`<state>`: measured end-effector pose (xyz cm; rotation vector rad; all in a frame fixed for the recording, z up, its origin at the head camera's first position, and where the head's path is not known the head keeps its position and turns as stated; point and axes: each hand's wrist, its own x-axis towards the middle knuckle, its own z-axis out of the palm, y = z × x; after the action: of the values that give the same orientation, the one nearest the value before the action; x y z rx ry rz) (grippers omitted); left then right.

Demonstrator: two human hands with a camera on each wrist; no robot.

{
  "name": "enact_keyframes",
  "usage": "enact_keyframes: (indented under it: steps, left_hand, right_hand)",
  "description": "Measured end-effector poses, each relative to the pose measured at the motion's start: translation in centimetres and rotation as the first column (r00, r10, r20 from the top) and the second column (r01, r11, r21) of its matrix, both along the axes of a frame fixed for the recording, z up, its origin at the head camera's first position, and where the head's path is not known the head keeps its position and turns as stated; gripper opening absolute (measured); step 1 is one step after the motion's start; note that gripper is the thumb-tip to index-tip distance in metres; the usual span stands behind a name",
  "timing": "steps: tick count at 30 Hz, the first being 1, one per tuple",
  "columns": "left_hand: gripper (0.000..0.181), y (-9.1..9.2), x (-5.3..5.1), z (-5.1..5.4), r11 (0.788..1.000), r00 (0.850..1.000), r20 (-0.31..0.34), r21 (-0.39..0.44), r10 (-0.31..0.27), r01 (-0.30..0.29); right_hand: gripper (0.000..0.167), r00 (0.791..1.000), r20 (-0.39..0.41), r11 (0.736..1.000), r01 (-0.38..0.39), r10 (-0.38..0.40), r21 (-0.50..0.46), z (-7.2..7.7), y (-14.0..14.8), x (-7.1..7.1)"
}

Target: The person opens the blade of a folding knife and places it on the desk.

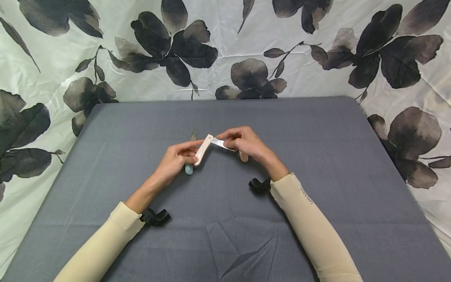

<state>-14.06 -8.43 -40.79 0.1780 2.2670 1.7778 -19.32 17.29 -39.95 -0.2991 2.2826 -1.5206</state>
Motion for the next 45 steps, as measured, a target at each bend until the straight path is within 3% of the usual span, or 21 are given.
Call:
enact_keyframes:
  steps: [19, 45]
  left_hand:
    - [0.059, -1.4, -1.0, 0.1, 0.988, 0.987, 0.048, -0.014, -0.153, 0.154]
    - [0.061, -2.7, -1.2, 0.8, 0.94, 0.941, 0.085, -0.073, -0.326, 0.333]
  right_hand:
    - [0.03, 0.995, 0.03, 0.994, -0.099, 0.097, 0.052, 0.0, 1.0, -0.3]
    - [0.027, 0.962, 0.061, 0.958, -0.271, 0.266, 0.097, 0.4, 1.8, -0.5]
